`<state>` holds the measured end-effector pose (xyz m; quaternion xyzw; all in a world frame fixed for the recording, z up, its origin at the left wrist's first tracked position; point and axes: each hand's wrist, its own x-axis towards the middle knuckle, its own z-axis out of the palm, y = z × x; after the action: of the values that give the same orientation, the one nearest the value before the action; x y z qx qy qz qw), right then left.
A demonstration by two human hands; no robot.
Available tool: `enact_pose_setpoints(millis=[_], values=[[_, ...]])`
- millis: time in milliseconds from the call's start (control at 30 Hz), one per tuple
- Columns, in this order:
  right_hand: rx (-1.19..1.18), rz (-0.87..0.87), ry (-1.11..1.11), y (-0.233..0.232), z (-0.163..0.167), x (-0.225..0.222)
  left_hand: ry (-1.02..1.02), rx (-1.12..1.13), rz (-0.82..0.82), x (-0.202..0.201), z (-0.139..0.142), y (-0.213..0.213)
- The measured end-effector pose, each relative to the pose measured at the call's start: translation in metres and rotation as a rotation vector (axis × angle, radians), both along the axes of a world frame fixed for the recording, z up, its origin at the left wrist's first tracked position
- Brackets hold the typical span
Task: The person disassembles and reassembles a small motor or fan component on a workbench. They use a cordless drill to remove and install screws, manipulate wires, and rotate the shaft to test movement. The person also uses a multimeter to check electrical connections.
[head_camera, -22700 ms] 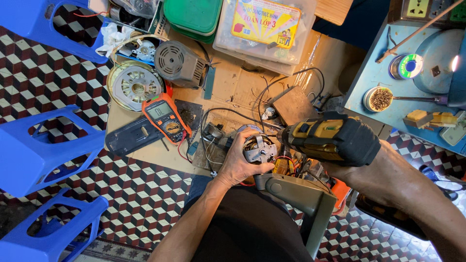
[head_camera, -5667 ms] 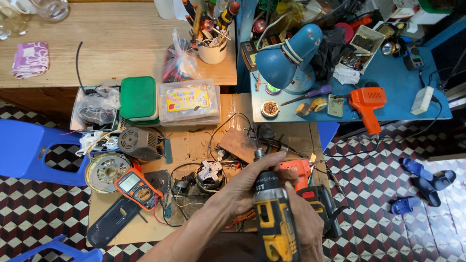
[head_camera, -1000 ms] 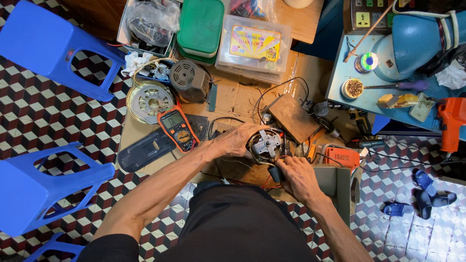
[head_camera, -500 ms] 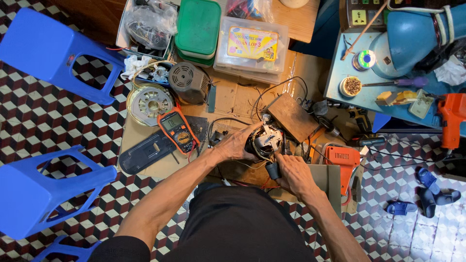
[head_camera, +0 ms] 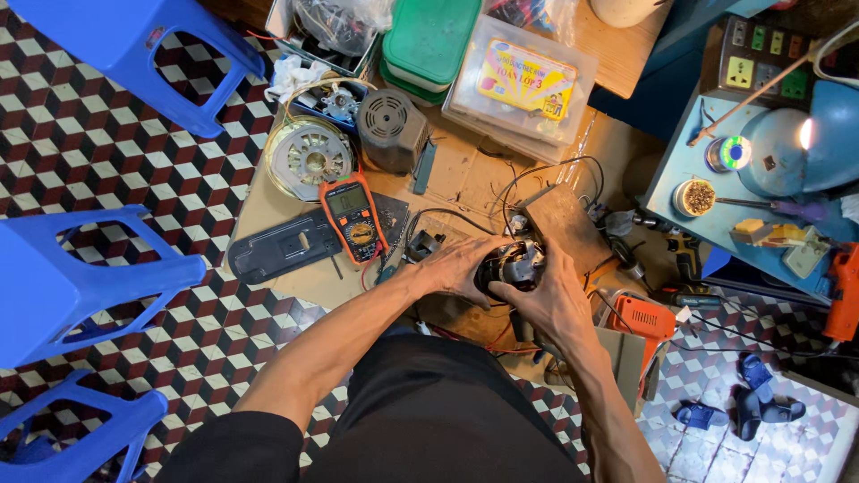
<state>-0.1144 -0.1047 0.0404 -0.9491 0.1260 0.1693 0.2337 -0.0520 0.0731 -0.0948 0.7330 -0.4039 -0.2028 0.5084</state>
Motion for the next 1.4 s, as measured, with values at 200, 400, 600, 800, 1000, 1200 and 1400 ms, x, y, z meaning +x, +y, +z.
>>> enact_pose_setpoints(millis=[200,400,600,800,1000,1200,1400], values=[[-0.131,-0.015,0.142,0.024,0.004,0.022,-0.086,0.062,0.169,-0.013,-0.005,0.001],[-0.115,-0.081,0.088,0.026,-0.005,0.018,-0.142,0.073,0.095,0.0,-0.015,0.004],[-0.157,-0.067,-0.204,0.035,-0.008,0.001,-0.173,0.232,0.146,-0.003,-0.027,0.001],[-0.073,-0.141,-0.298,0.019,-0.008,-0.024,-0.349,0.202,0.169,-0.003,-0.017,-0.004],[0.031,-0.159,-0.438,-0.003,-0.004,-0.064,-0.078,0.065,0.225,-0.012,0.033,0.016],[0.094,-0.212,-0.512,-0.021,0.019,-0.105,0.224,0.039,0.172,-0.021,0.089,0.004],[0.238,-0.063,-0.542,-0.038,0.023,-0.125,-0.135,0.053,-0.517,-0.003,0.122,-0.068]])
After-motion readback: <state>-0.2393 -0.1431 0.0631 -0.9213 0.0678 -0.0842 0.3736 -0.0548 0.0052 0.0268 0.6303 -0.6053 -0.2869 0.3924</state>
